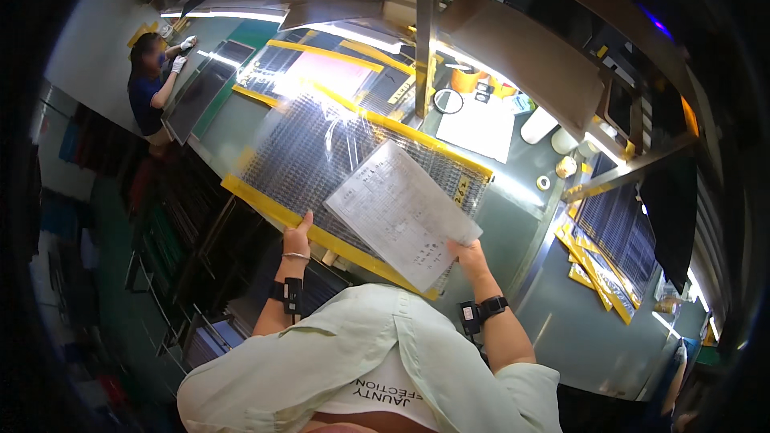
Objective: Organizing and preparing various manufactured sheets and panels at a workstations.
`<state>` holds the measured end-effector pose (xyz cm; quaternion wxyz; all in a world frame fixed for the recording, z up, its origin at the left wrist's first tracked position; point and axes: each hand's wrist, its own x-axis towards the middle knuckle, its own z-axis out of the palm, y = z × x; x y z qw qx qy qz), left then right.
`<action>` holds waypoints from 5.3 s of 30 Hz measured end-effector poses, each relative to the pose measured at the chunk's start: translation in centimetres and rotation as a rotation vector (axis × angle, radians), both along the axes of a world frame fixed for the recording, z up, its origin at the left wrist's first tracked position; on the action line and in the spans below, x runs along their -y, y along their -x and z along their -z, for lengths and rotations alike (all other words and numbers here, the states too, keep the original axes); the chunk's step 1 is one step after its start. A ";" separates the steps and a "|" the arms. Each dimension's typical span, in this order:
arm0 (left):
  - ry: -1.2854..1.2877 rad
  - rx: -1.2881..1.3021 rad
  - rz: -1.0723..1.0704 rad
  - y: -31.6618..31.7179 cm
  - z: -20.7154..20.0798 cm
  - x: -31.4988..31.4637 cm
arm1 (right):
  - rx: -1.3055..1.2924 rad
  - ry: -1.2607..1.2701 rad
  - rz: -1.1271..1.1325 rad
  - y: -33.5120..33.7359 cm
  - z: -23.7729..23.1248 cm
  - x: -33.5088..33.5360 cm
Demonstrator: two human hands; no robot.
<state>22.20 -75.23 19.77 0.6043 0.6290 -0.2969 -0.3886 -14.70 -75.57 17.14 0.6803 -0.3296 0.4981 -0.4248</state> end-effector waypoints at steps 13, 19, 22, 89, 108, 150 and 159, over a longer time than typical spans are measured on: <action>0.065 0.115 -0.157 -4.3 9.8 15.5 | -0.659 0.260 -0.075 -16.7 1.7 14.6; -0.272 0.303 -0.064 0.1 4.0 18.6 | -0.780 0.292 -0.088 -13.0 3.8 17.2; -0.239 0.367 -0.115 -1.1 3.5 20.8 | -0.895 0.417 -0.099 -14.9 2.3 19.6; -0.449 1.377 1.261 18.9 3.5 4.0 | 0.291 0.436 1.114 44.2 -18.3 -5.9; -0.635 1.535 1.368 18.7 4.6 6.1 | -0.065 0.075 0.902 42.6 -20.0 -8.5; -0.416 1.526 1.216 29.7 4.4 5.0 | -1.802 0.334 0.046 36.8 -1.1 4.9; -0.371 1.006 1.406 32.9 4.3 4.9 | -1.926 0.716 0.036 35.7 -6.0 -5.6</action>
